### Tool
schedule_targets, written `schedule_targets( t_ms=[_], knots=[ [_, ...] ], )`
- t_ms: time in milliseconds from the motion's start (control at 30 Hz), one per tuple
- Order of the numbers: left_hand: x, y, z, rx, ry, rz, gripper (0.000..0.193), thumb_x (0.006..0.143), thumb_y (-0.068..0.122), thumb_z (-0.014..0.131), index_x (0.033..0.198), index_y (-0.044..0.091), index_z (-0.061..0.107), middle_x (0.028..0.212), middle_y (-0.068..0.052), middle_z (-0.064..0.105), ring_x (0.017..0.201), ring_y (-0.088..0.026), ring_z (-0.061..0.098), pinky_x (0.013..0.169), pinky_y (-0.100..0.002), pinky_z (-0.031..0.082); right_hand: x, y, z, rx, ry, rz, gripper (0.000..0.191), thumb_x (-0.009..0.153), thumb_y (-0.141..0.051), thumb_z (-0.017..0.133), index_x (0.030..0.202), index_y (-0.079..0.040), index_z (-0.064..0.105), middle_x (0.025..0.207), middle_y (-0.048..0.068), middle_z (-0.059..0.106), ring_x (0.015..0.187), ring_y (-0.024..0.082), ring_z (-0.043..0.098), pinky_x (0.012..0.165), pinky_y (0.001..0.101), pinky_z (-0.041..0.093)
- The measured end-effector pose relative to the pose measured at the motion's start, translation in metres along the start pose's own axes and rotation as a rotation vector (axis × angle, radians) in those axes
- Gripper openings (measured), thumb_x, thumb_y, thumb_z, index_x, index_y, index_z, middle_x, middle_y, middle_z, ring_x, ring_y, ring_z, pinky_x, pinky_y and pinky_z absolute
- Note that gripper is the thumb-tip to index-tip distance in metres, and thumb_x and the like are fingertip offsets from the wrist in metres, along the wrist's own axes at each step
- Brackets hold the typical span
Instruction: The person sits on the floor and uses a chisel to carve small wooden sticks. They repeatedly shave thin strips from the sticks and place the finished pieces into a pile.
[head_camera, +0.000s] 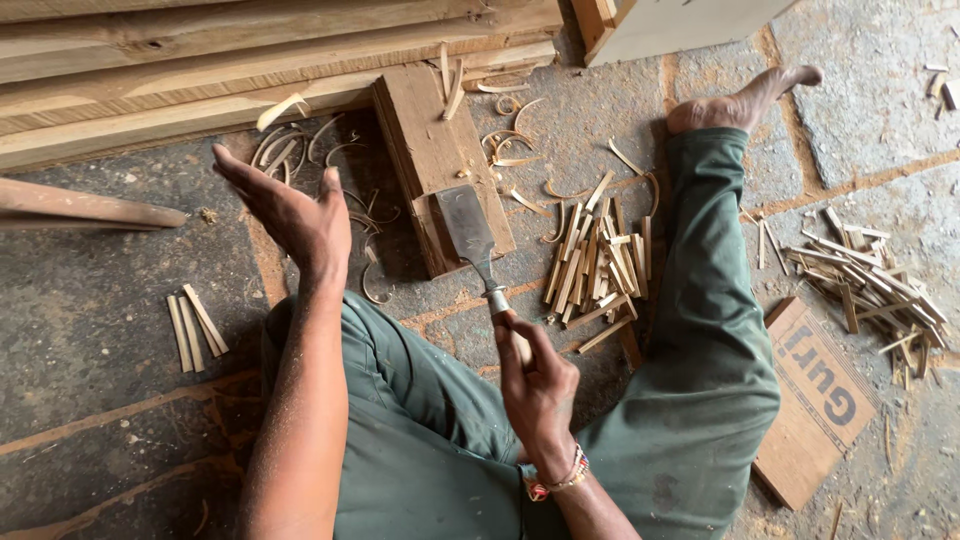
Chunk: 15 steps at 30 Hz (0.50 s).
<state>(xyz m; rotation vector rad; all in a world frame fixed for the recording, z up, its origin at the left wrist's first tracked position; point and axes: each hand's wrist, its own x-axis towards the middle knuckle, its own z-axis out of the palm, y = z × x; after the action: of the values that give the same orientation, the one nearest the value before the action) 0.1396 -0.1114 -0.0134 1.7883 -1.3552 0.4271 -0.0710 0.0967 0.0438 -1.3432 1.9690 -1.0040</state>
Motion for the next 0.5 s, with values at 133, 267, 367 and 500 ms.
schedule_targets(
  t_ms=[133,267,367,500],
  knots=[
    [-0.008,0.034,-0.021,-0.747,-0.302,-0.108,0.051,0.113,0.007,0.055,0.157,-0.002,0.031,0.148,-0.020,0.057,0.139,-0.032,0.061,0.123,-0.046,0.050,-0.005,0.001,-0.012,0.071,0.053,0.000,0.020,0.096,-0.011,0.069,0.115,-0.007,0.075,0.058,-0.002,0.068,0.041,0.000,0.049,0.034,0.0235,0.028],
    [-0.064,0.101,-0.052,-1.149,-0.492,0.458,0.036,0.106,0.040,0.059,0.109,0.005,0.068,0.103,-0.011,0.073,0.105,-0.025,0.070,0.101,-0.047,0.059,-0.026,-0.009,-0.042,-0.004,0.111,-0.023,0.024,0.095,-0.007,0.073,0.119,-0.005,0.077,0.072,0.007,0.070,0.052,-0.001,0.047,0.043,0.0212,0.034],
    [-0.087,0.119,-0.062,-1.065,-0.654,0.719,0.057,0.103,0.058,0.049,0.096,0.007,0.074,0.084,-0.011,0.071,0.088,-0.025,0.070,0.106,-0.053,0.055,-0.043,-0.018,-0.061,-0.059,0.078,-0.077,0.025,0.092,-0.004,0.071,0.117,-0.005,0.074,0.095,0.008,0.081,0.054,-0.003,0.054,0.043,0.0187,0.041],
    [-0.100,0.115,-0.073,-1.106,-0.789,0.741,0.058,0.098,0.059,0.055,0.076,0.009,0.072,0.064,-0.009,0.064,0.065,-0.024,0.064,0.090,-0.046,0.056,-0.057,-0.027,-0.068,-0.107,0.043,-0.018,0.028,0.088,-0.005,0.074,0.116,-0.008,0.077,0.091,0.009,0.082,0.047,-0.002,0.053,0.041,0.0197,0.042]
  ],
)
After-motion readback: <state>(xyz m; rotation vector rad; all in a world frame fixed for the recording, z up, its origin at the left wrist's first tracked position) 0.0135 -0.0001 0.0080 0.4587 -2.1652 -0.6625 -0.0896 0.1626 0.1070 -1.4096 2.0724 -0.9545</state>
